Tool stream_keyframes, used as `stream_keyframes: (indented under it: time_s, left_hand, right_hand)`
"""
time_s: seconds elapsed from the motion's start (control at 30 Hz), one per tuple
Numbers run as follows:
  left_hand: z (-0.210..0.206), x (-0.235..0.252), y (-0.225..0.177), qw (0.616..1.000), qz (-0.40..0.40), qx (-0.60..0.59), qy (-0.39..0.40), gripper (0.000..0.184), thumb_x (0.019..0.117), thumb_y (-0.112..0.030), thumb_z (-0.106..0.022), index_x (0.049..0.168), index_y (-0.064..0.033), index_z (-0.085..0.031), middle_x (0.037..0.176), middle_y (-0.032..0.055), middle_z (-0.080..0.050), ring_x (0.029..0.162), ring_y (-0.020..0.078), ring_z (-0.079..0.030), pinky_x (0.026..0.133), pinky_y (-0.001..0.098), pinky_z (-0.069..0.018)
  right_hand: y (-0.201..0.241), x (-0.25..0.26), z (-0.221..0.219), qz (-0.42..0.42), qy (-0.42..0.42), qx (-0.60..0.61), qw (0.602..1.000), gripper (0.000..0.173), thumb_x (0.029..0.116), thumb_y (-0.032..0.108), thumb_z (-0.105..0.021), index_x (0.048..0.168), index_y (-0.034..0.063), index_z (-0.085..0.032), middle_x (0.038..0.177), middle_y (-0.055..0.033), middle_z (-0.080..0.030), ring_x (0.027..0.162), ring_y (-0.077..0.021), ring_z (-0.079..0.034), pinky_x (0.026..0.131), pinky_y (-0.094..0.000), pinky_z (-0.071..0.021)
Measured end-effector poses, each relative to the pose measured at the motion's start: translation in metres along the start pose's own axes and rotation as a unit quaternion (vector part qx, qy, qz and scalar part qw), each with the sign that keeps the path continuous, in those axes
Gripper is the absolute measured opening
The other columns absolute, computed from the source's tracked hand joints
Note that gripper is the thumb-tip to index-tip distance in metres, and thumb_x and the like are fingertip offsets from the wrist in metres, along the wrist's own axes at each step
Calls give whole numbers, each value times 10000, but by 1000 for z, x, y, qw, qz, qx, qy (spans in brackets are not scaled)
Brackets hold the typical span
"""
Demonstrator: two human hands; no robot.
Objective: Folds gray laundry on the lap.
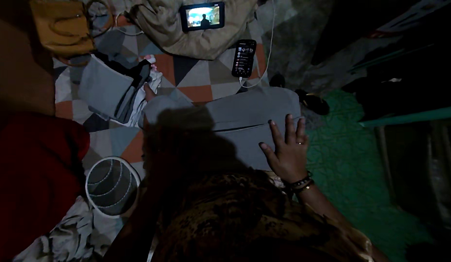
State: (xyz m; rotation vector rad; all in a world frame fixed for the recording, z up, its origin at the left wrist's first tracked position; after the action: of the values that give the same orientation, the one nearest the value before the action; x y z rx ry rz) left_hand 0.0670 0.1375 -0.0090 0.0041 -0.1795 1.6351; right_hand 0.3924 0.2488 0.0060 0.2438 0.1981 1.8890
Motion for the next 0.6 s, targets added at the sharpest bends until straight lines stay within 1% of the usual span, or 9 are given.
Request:
stream_keyframes:
  time_s: [0.07,0.13,0.2,0.27,0.37,0.4,0.43,0.5,0.6]
  left_hand:
    - [1,0,9,999,15,-24,-21,827,944,-779,-299,1556,-239,-436,1613,197,-362,1531,472,-180,1145,768,-80]
    - [3,-1,27,996,56,-60,-20,910,917,-798,-340,1562,-160,-419,1626,239,-311,1539,458,-163,1155,755,-98]
    - [3,-5,46,989,100,-111,-13,1013,858,-801,-443,1570,-84,-379,1665,252,-194,1559,427,-109,1177,723,-77]
    - [-4,-11,64,977,131,-166,-18,1046,824,-732,-559,1594,-68,-314,1683,237,-132,1568,396,-89,1201,684,-65]
    - [-9,-21,84,959,176,-219,-15,886,939,-570,-542,1610,-61,-266,1693,225,-96,1564,408,-96,1211,672,-102]
    - [-7,-22,90,950,222,-221,11,788,980,-427,-575,1602,-44,-281,1692,232,-81,1562,426,-72,1200,692,-70]
    - [-5,-24,97,943,268,-194,36,711,1016,-368,-543,1607,-66,-286,1697,219,-79,1565,425,-48,1194,712,-43]
    - [9,-27,106,946,303,-113,20,637,1069,-357,-431,1602,-40,-281,1672,270,-133,1542,486,-101,1163,749,-104]
    - [63,-23,85,933,293,-189,-94,758,1058,-421,-436,1573,92,-220,1649,329,-131,1535,500,-103,1213,677,-40]
  right_hand:
    - [-10,0,2,-24,-14,31,999,805,977,746,-280,1588,234,-394,1678,-240,-153,1508,-555,-133,1114,-760,-234]
    - [-25,-1,1,-63,-14,81,995,805,989,698,-328,1601,175,-360,1674,-273,-107,1510,-519,-188,1151,-680,-289]
    - [-38,-3,0,-106,-3,131,986,843,992,684,-325,1628,134,-269,1681,-269,-57,1509,-479,-234,1137,-630,-349]
    - [-48,-5,-3,-128,-2,170,977,887,994,687,-298,1639,88,-189,1687,-248,-68,1540,-419,-193,1192,-576,-303]
    - [-60,-6,-8,-148,2,215,965,892,1006,649,-282,1631,27,-146,1680,-247,-119,1559,-366,-160,1246,-519,-219]
    - [-66,-7,-10,-160,10,220,962,882,1012,633,-273,1629,17,-141,1681,-248,-111,1561,-365,-149,1251,-523,-203]
    - [-72,-8,-8,-173,15,211,962,866,1019,615,-264,1627,10,-143,1681,-255,-101,1560,-381,-142,1249,-542,-197]
    - [-75,-10,9,-177,-2,144,974,864,1019,615,-272,1623,7,-168,1675,-279,-84,1543,-453,-144,1213,-625,-215]
    - [-37,-13,52,-91,-97,47,990,909,1009,650,-301,1599,-36,-220,1637,-350,-133,1505,-553,-153,1162,-719,-192]
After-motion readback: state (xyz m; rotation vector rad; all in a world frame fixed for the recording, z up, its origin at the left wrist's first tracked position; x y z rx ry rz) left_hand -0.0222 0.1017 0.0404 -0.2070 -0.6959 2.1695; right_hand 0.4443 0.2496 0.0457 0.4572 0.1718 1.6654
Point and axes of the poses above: each hand's wrist, its own x-axis towards the middle knuckle, its own z-axis out of the back of the hand, y = z × x, the point moved 9 cm from there along x, towards the middle knuckle
